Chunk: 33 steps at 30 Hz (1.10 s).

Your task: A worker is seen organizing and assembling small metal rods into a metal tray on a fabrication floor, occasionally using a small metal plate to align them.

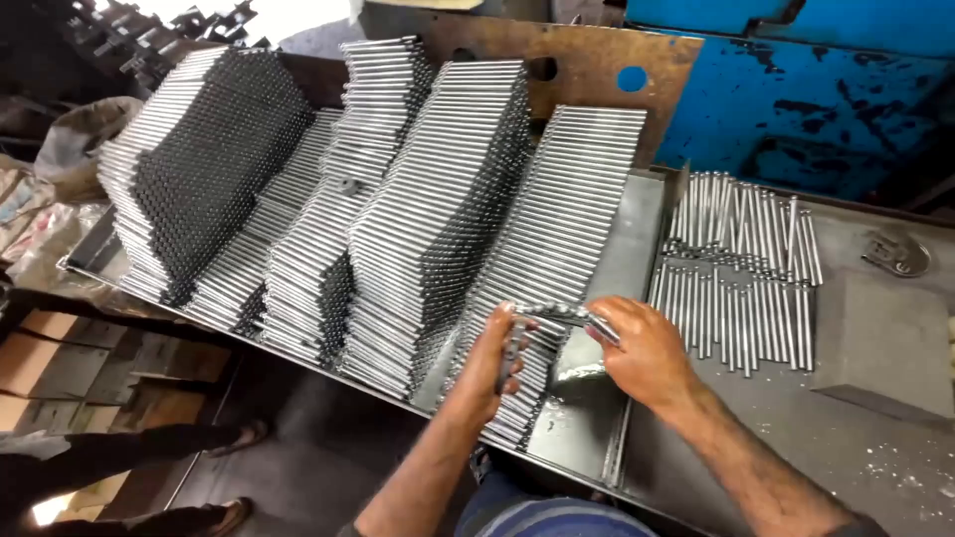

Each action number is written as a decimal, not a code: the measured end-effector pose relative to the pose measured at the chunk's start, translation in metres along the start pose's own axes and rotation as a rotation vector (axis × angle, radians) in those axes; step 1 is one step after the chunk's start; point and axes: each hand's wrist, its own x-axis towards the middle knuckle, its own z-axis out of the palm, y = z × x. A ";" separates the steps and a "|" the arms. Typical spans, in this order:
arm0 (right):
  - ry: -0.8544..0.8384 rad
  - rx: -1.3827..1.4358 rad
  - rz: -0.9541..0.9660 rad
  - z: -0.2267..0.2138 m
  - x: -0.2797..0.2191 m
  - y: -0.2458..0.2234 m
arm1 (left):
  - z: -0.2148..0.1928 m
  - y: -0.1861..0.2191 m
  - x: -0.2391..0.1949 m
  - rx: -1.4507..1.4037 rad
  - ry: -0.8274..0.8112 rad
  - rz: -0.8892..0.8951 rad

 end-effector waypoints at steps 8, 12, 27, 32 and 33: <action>-0.198 0.258 0.357 0.038 0.034 -0.090 | -0.058 0.007 0.036 0.057 0.172 -0.034; -0.273 -0.218 0.294 0.055 0.060 -0.067 | -0.090 0.031 0.013 -0.044 0.005 -0.065; -0.291 -0.127 0.405 0.063 0.061 -0.122 | -0.105 0.045 0.052 0.078 -0.067 -0.131; -0.244 -0.455 0.174 0.071 0.099 -0.043 | -0.102 0.072 0.018 -0.034 -0.054 -0.101; -0.231 -0.474 0.139 0.072 0.105 -0.042 | -0.101 0.072 0.020 -0.043 -0.065 -0.093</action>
